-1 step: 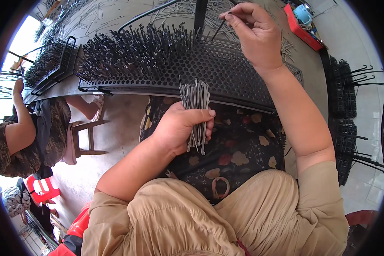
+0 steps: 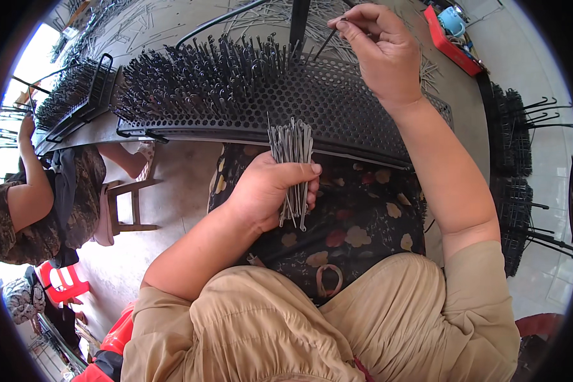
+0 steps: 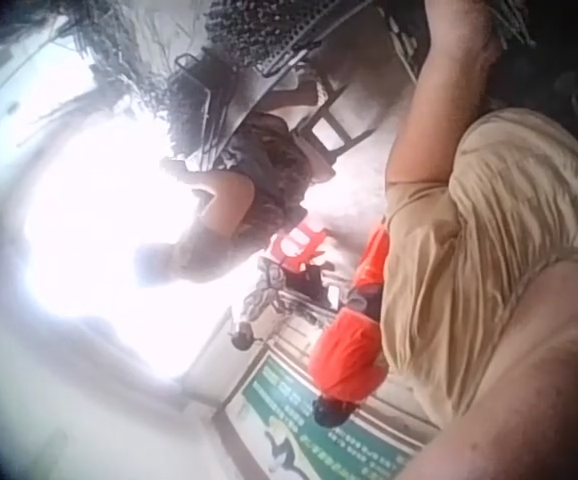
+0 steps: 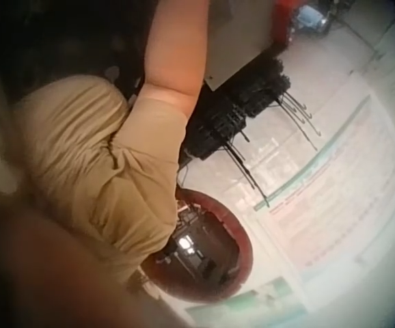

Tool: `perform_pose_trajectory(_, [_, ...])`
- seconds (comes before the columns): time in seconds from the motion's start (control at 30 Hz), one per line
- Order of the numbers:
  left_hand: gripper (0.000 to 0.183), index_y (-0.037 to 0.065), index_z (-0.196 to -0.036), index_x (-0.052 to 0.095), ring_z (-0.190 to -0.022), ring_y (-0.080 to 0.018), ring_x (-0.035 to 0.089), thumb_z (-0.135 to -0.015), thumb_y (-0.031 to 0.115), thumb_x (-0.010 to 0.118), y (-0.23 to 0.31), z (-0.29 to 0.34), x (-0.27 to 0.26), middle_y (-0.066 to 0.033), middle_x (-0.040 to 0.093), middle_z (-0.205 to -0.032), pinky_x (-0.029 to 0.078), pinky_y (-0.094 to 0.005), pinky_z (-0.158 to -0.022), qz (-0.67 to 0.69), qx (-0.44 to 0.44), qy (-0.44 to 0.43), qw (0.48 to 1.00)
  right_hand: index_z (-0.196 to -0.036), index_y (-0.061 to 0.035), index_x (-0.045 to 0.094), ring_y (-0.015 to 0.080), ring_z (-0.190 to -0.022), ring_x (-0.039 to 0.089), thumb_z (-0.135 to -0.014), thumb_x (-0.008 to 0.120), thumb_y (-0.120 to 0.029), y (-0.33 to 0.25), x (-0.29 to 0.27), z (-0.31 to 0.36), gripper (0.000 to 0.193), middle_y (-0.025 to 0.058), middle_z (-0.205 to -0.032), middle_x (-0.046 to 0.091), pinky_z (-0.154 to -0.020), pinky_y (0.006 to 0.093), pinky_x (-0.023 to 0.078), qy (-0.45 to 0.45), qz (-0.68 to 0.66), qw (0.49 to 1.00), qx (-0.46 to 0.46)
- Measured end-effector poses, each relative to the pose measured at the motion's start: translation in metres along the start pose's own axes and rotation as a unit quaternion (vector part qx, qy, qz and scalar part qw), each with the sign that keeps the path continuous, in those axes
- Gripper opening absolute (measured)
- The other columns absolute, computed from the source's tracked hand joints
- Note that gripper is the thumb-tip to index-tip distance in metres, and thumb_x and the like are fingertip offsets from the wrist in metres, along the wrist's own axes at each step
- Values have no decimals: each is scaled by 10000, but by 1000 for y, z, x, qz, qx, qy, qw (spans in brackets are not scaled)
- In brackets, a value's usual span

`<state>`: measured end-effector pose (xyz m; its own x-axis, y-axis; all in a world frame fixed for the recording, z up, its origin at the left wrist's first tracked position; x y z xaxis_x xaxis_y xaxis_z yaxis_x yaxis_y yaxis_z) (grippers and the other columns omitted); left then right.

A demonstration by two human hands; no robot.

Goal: Sorting and placing small metal rods into a perforated metal grid.

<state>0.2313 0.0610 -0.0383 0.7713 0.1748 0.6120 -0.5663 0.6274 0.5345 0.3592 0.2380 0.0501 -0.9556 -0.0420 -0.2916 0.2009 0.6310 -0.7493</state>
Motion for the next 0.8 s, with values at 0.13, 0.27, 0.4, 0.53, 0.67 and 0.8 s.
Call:
perform_pose_trajectory(0.13, [90, 35, -808, 608, -573, -163, 602, -838, 72, 685, 0, -1, -1, -62, 612, -701, 525, -306, -537, -4, 4, -2, 1000, -949, -37, 597, 93, -749, 648, -872, 663, -11, -8, 3, 2, 105, 43, -824, 677, -662, 256, 519, -26, 40, 999, -6])
perform_pose_trajectory(0.27, [85, 34, -816, 614, -571, -163, 604, -839, 73, 687, 1, -1, -2, -62, 617, -706, 525, -304, -538, -9, 6, 5, 1000, -954, -29, 578, 117, -739, 667, -857, 669, -21, -13, 12, -2, 133, 66, -794, 672, -660, 267, 528, -56, 18, 997, 39])
perform_pose_trajectory(0.4, [81, 31, -825, 619, -571, -159, 608, -839, 69, 690, 0, -2, -1, -63, 623, -711, 528, -297, -538, -12, 8, 5, 1000, -1013, -26, 569, 150, -733, 678, -869, 662, -49, 2, 8, -3, 173, 69, -800, 679, -663, 270, 531, -43, 104, 994, -7])
perform_pose_trajectory(0.53, [85, 31, -827, 620, -572, -157, 611, -838, 70, 695, 0, -3, -2, -67, 624, -713, 530, -290, -540, -22, 14, 7, 1000, -1102, -52, 608, 176, -752, 684, -883, 660, -105, 6, 12, 3, 231, 77, -872, 709, -665, 290, 530, -68, 104, 992, -10])
perform_pose_trajectory(0.67, [84, 32, -823, 621, -572, -157, 611, -840, 71, 694, 0, -3, -1, -67, 622, -706, 530, -291, -538, -22, 20, 10, 1000, -1002, -76, 682, 125, -777, 675, -869, 683, -154, 17, 17, 3, 154, 64, -831, 706, -692, 290, 519, -138, 228, 964, -29])
perform_pose_trajectory(0.8, [88, 25, -865, 611, -621, -172, 627, -837, 51, 691, 0, -1, 0, -82, 632, -748, 539, -300, -583, -11, 25, 11, 1000, -1004, -61, 688, 133, -802, 677, -871, 679, -157, 2, 15, 8, 164, 66, -824, 704, -725, 286, 515, -140, 253, 956, -45])
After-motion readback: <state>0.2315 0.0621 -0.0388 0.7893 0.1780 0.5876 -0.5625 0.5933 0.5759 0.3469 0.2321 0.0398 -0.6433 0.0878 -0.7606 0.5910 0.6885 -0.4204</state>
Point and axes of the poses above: each hand's wrist, its own z-axis away from the middle knuckle, its own x-axis out of the palm, y = z × x, the point moved 5 cm from there along -z, towards the middle knuckle
